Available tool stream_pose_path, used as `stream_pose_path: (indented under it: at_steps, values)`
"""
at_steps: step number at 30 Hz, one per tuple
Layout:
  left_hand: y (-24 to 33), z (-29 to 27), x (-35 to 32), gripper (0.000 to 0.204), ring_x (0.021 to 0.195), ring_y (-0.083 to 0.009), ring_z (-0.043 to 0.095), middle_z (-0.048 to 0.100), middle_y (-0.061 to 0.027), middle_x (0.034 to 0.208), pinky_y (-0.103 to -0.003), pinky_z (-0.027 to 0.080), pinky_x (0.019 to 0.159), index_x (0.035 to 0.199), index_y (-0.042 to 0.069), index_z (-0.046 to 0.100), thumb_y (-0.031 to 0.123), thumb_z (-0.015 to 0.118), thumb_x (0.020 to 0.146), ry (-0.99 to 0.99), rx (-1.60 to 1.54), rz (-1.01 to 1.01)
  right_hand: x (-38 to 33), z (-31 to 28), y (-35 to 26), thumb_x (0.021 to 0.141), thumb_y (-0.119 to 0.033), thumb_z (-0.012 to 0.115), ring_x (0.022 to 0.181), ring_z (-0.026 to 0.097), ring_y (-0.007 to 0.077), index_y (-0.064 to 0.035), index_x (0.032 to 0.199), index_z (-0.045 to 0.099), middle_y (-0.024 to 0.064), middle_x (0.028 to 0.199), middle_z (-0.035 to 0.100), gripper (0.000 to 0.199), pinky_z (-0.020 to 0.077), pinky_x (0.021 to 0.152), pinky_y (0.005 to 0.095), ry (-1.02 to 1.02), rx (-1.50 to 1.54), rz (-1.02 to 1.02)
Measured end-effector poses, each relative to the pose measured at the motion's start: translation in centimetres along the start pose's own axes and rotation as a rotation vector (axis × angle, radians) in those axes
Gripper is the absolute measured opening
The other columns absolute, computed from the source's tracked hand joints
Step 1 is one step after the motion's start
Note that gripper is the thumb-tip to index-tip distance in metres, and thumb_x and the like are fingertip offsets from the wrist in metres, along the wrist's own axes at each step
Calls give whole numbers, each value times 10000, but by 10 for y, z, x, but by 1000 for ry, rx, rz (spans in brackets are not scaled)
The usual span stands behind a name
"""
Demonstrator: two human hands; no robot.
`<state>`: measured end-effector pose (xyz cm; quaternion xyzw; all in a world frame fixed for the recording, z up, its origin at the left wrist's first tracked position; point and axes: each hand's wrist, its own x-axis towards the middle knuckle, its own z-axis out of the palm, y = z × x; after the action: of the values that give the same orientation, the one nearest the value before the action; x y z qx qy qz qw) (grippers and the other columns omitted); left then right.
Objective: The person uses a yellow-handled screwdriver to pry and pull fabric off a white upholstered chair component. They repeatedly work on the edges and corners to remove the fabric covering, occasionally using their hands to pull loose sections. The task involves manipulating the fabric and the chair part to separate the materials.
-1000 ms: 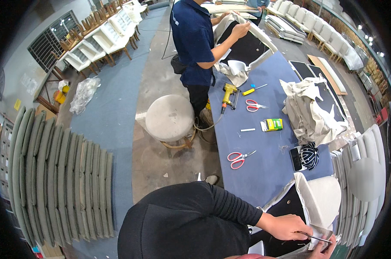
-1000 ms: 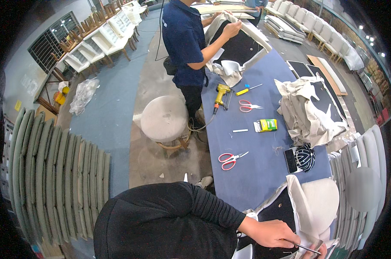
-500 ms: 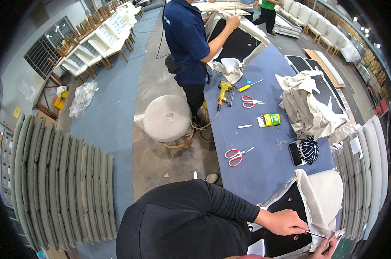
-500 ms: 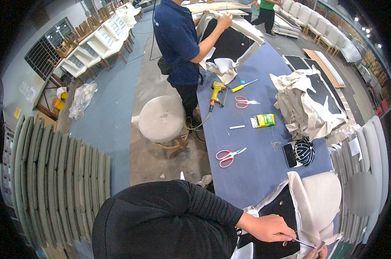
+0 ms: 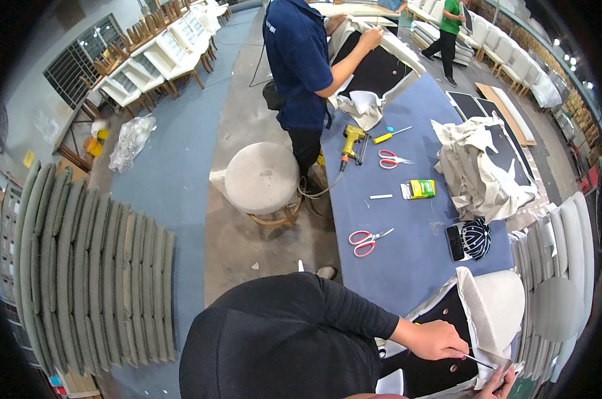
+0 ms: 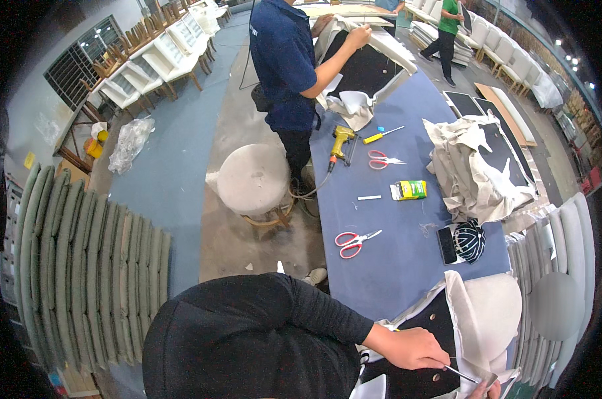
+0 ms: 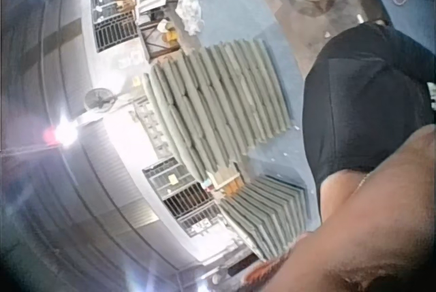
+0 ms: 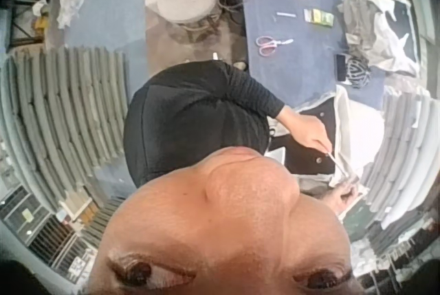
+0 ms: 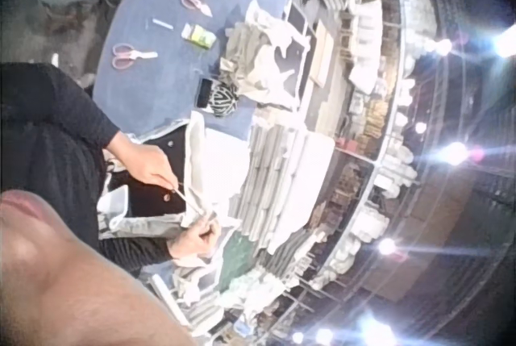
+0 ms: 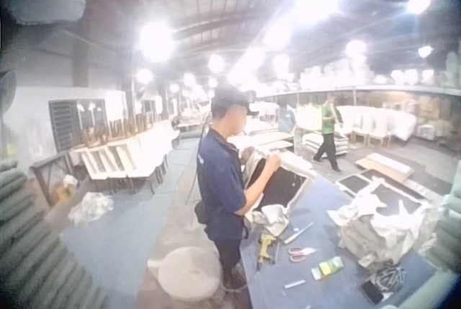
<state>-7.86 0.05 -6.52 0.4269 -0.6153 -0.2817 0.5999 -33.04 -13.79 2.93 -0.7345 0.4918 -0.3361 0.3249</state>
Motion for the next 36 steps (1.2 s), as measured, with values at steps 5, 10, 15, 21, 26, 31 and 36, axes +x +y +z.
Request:
stream_pose_path:
  at_steps: [5, 10, 15, 21, 26, 31, 36]
  values:
    - [12, -4, 10, 275, 899, -414, 722, 759, -170, 984, -510, 571, 754, 1252, 145, 723, 291, 585, 1064, -75, -3, -105, -2, 10, 9, 970, -28, 738, 1187, 637, 239, 54, 1214, 685, 142, 1266, 702, 263, 466, 1100, 384, 243, -4, -230]
    - [-6, -1, 11, 296, 920, -387, 753, 775, -182, 1035, -463, 593, 781, 1297, 134, 745, 271, 630, 1062, 54, 44, -35, 4, 36, -19, 945, -11, 750, 1209, 644, 237, 55, 1136, 723, 151, 1237, 726, 203, 447, 1133, 382, 157, 2, -282]
    - [4, -5, 20, 290, 932, -304, 790, 779, -194, 1153, -360, 594, 800, 1315, 82, 747, 146, 672, 1042, 16, 48, -62, -4, 35, -46, 975, -123, 748, 1098, 678, 182, 41, 1075, 754, 101, 1153, 770, 192, 486, 1033, 323, 211, 33, -211]
    - [9, -4, 23, 297, 668, -163, 659, 771, -153, 933, -282, 507, 663, 1333, 42, 730, 109, 660, 1052, -6, 19, -91, -6, 33, -44, 964, -92, 766, 1067, 673, 165, 41, 1012, 754, 107, 1141, 768, 142, 480, 1017, 311, 202, 188, -160]
    - [9, -2, 23, 272, 673, -187, 636, 701, -126, 840, -311, 492, 643, 1297, 45, 744, 122, 668, 1048, -49, 52, -122, -7, 36, -47, 960, -91, 769, 1075, 677, 175, 39, 1009, 761, 115, 1147, 764, 139, 477, 1022, 314, 184, 210, -183]
    - [15, -6, 28, 233, 736, -250, 642, 650, -127, 836, -347, 507, 679, 1241, 44, 756, 102, 677, 1029, -46, 156, -139, -6, 36, -50, 952, -92, 777, 1094, 674, 178, 34, 1035, 772, 115, 1175, 759, 151, 476, 1014, 311, 172, 210, -198]
    - [9, -10, 24, 264, 718, -266, 638, 673, -132, 846, -352, 507, 670, 1259, 43, 753, 54, 680, 1006, -20, 156, -80, -4, 35, -46, 943, -84, 783, 1110, 663, 173, 30, 1062, 784, 115, 1210, 751, 165, 467, 1011, 302, 193, 249, -162]
